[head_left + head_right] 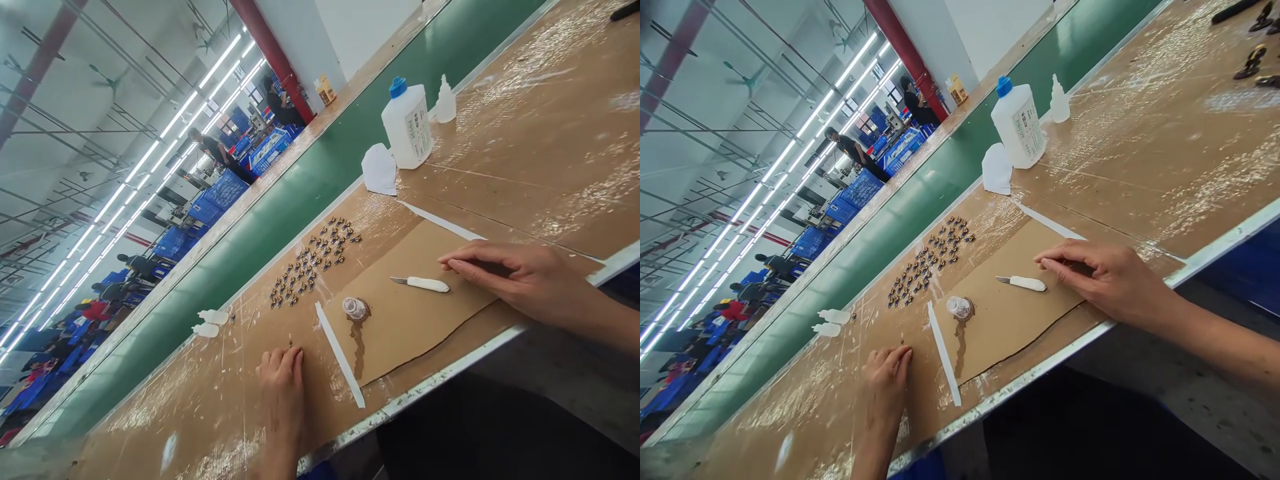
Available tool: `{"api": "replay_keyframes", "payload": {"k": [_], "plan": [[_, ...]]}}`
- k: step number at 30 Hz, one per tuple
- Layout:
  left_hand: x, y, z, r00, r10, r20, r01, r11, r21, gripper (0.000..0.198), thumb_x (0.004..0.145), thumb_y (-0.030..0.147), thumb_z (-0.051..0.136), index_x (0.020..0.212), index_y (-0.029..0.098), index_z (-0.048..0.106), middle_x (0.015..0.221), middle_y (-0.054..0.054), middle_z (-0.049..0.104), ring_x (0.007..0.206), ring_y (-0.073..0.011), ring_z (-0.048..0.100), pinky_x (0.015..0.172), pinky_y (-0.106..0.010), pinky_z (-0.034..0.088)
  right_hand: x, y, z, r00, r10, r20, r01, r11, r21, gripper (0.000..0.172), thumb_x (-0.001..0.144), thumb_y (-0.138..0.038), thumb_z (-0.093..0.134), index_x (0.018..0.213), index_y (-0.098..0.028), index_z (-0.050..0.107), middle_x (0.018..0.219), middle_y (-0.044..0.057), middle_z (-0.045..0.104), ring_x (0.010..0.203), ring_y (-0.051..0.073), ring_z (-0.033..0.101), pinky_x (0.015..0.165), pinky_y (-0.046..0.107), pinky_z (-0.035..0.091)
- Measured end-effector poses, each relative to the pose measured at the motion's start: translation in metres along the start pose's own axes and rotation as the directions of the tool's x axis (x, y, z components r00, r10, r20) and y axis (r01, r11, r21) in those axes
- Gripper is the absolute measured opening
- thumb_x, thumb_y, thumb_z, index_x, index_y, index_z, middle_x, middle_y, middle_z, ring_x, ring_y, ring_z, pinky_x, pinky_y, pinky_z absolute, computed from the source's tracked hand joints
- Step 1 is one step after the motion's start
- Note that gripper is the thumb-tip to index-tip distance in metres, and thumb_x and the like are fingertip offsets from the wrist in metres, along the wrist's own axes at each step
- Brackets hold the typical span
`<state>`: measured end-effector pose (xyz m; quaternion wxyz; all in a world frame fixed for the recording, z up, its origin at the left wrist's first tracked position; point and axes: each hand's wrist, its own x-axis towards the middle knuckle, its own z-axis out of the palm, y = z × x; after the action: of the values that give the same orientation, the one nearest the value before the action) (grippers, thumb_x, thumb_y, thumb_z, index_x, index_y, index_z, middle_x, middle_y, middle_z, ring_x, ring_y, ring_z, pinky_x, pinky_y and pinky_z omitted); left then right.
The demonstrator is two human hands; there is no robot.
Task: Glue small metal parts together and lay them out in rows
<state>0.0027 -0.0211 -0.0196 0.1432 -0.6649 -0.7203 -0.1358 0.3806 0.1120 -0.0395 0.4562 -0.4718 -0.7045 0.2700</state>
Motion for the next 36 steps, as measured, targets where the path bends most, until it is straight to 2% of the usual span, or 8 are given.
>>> {"api": "replay_keyframes", "payload": {"k": [8,16,18,20,22,25,31,36], "plan": [[0.003,0.002,0.006,0.998,0.059,0.003,-0.059,0.994,0.087,0.025,0.088,0.027,0.048,0.078,0.022,0.070,0.074,-0.004,0.066,0.075,-0.0219,0.053,0.069,-0.034,0.036,0.002,-0.002,-0.001,0.996,-0.081,-0.044,0.082,0.997,0.013,0.025,0.084,-0.044,0.055,0.084,-0.024,0.071,0.083,0.001,0.072,0.070,0.016,0.067,0.060,0.026,0.052],[-0.028,0.018,-0.006,0.990,0.079,0.117,-0.071,0.994,-0.078,0.020,0.089,0.035,0.051,0.083,0.025,0.068,0.076,0.001,0.065,0.070,-0.0146,0.058,0.064,-0.026,0.042,0.001,-0.006,0.000,0.996,-0.085,-0.042,0.086,0.996,0.019,0.023,0.085,-0.039,0.055,0.084,-0.022,0.071,0.083,0.001,0.072,0.071,0.014,0.065,0.060,0.023,0.050],[-0.035,0.025,-0.007,0.992,0.104,0.071,-0.104,0.995,0.004,0.022,0.091,0.031,0.049,0.082,0.022,0.068,0.074,0.000,0.064,0.071,-0.0171,0.056,0.066,-0.029,0.040,0.001,-0.007,0.000,0.996,-0.086,-0.038,0.087,0.996,0.020,0.023,0.085,-0.039,0.055,0.084,-0.022,0.071,0.083,0.001,0.072,0.071,0.014,0.065,0.061,0.024,0.050],[-0.039,0.034,-0.009,0.992,0.126,0.012,-0.126,0.975,0.180,0.023,0.091,0.024,0.047,0.080,0.020,0.067,0.072,-0.003,0.063,0.072,-0.0202,0.054,0.067,-0.033,0.037,0.001,-0.007,0.000,0.995,-0.087,-0.039,0.088,0.996,0.018,0.023,0.085,-0.038,0.055,0.084,-0.021,0.071,0.082,0.001,0.072,0.070,0.014,0.065,0.060,0.024,0.050],[-0.039,0.043,-0.010,0.990,0.138,0.003,-0.131,0.933,0.335,0.022,0.089,0.018,0.048,0.077,0.019,0.066,0.071,-0.004,0.062,0.073,-0.0224,0.053,0.067,-0.034,0.035,0.002,-0.007,0.000,0.995,-0.091,-0.043,0.092,0.996,0.014,0.023,0.085,-0.037,0.055,0.084,-0.021,0.071,0.082,0.002,0.072,0.069,0.014,0.065,0.061,0.025,0.050],[-0.037,0.050,-0.011,0.992,0.125,0.012,-0.116,0.882,0.456,0.022,0.087,0.013,0.048,0.077,0.018,0.066,0.072,-0.006,0.061,0.075,-0.0237,0.052,0.069,-0.036,0.035,0.001,-0.006,-0.001,0.994,-0.101,-0.044,0.102,0.995,0.010,0.022,0.085,-0.036,0.055,0.085,-0.020,0.070,0.083,0.002,0.072,0.069,0.014,0.065,0.061,0.024,0.049],[-0.038,0.045,-0.012,0.996,0.068,0.063,-0.089,0.888,0.452,0.026,0.088,0.013,0.044,0.080,0.019,0.068,0.074,-0.005,0.063,0.076,-0.0233,0.052,0.069,-0.034,0.033,0.001,-0.007,-0.001,0.994,-0.102,-0.038,0.102,0.995,-0.003,0.022,0.085,-0.035,0.055,0.085,-0.020,0.071,0.083,0.002,0.072,0.071,0.014,0.065,0.061,0.024,0.049],[-0.046,0.030,-0.010,0.997,0.073,0.027,-0.078,0.930,0.359,0.024,0.089,0.015,0.046,0.086,0.018,0.069,0.075,-0.005,0.064,0.075,-0.0222,0.052,0.066,-0.032,0.035,-0.001,-0.006,-0.001,0.996,-0.080,-0.033,0.079,0.997,-0.017,0.021,0.085,-0.036,0.056,0.086,-0.022,0.071,0.084,0.001,0.072,0.072,0.015,0.065,0.062,0.026,0.049]]}}
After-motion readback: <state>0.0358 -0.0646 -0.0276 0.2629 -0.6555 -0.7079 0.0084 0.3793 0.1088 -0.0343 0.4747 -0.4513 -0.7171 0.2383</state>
